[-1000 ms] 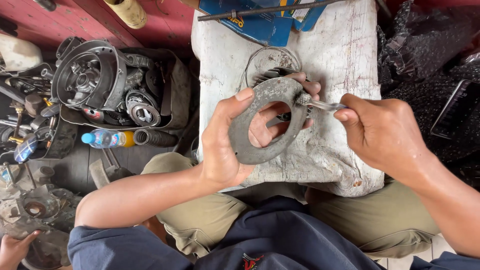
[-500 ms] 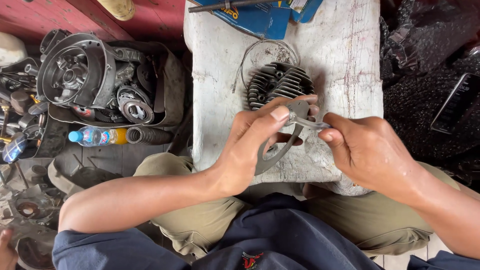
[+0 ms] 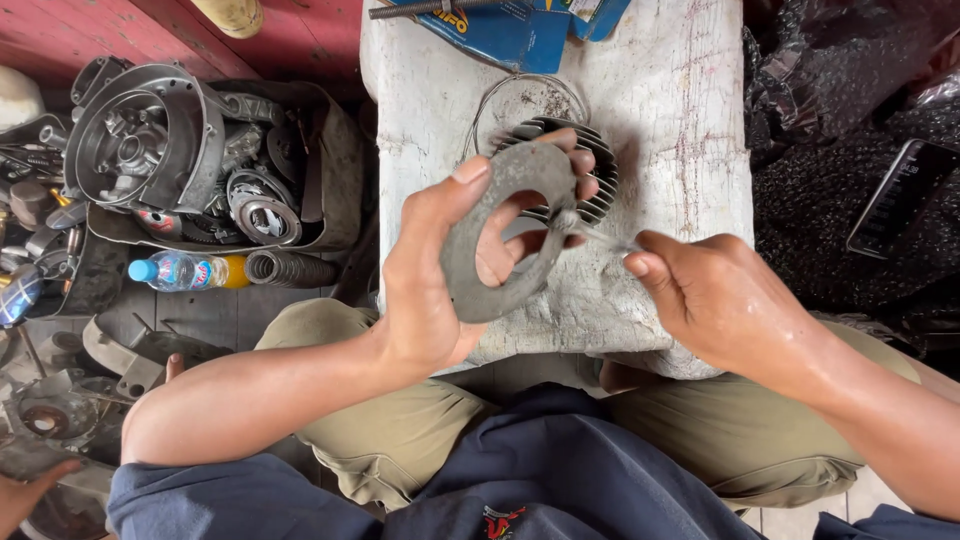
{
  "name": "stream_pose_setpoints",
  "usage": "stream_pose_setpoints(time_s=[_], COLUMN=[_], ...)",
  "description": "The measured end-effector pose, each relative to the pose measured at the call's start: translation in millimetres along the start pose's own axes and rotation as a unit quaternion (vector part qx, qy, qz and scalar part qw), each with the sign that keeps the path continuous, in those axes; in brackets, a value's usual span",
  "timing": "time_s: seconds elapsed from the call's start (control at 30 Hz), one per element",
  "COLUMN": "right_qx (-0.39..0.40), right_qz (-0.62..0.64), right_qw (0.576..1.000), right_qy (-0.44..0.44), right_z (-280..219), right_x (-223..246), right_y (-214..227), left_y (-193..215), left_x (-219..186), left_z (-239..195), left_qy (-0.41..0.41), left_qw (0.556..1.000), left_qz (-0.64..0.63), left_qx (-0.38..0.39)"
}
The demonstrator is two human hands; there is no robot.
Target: Cleaning a metal engine component by scraping its surface with a small hand tool.
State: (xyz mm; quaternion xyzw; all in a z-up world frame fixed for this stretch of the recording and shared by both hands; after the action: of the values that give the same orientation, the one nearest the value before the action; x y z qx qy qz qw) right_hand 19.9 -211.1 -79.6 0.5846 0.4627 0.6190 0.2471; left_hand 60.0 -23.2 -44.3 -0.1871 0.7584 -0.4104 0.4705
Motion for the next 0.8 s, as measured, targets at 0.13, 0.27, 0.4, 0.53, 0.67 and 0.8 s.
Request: stream_pose_setpoints(time_s=[0.13, 0.27, 0.4, 0.53, 0.67, 0.8], right_qx=[0.049, 0.092, 0.051, 0.006, -0.021, -0.047], right_qz=[0.006, -0.011, -0.042, -0.058, -0.035, 0.006], right_qw=[0.999, 0.996, 0.997, 0.998, 0.999, 0.999], right_qy=[-0.004, -0.015, 0.032, 0.039, 0.015, 0.024], right_z=[-11.5, -21.7, -13.1, -0.2, 13.0, 21.5], right_x=[7.9, 3.9, 6.7, 1.4, -2.3, -0.1], right_y=[-20.0, -36.7, -26.6, -10.8, 4.7, 13.4], left_y=[-0.1, 1.2, 1.9, 0.3, 1.1, 8.1], left_x=[-5.8, 0.7, 1.4, -4.1, -4.2, 7.6], left_z=[-2.7, -5.1, -5.3, -4.3, -1.8, 6.7], left_qy=[-0.014, -0.017, -0.025, -0.032, -0.056, 0.003], left_qw=[1.000, 0.997, 0.996, 0.998, 0.998, 0.998], left_qz=[-0.022, -0.068, -0.082, -0.051, 0.021, 0.042], left_qx=[-0.013, -0.012, -0.012, -0.014, -0.012, -0.046])
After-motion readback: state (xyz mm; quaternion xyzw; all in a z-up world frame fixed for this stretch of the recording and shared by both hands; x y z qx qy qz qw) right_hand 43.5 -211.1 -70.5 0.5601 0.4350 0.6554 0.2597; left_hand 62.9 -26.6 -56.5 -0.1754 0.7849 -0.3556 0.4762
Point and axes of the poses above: each hand's wrist, its own z-axis towards the middle knuckle, its own y-axis out of the back of the hand, x = y × z, the point moved 7 cm from there along z, towards the middle knuckle, and after that the axes turned 5 degrees about -x, right-handed, at the moved point
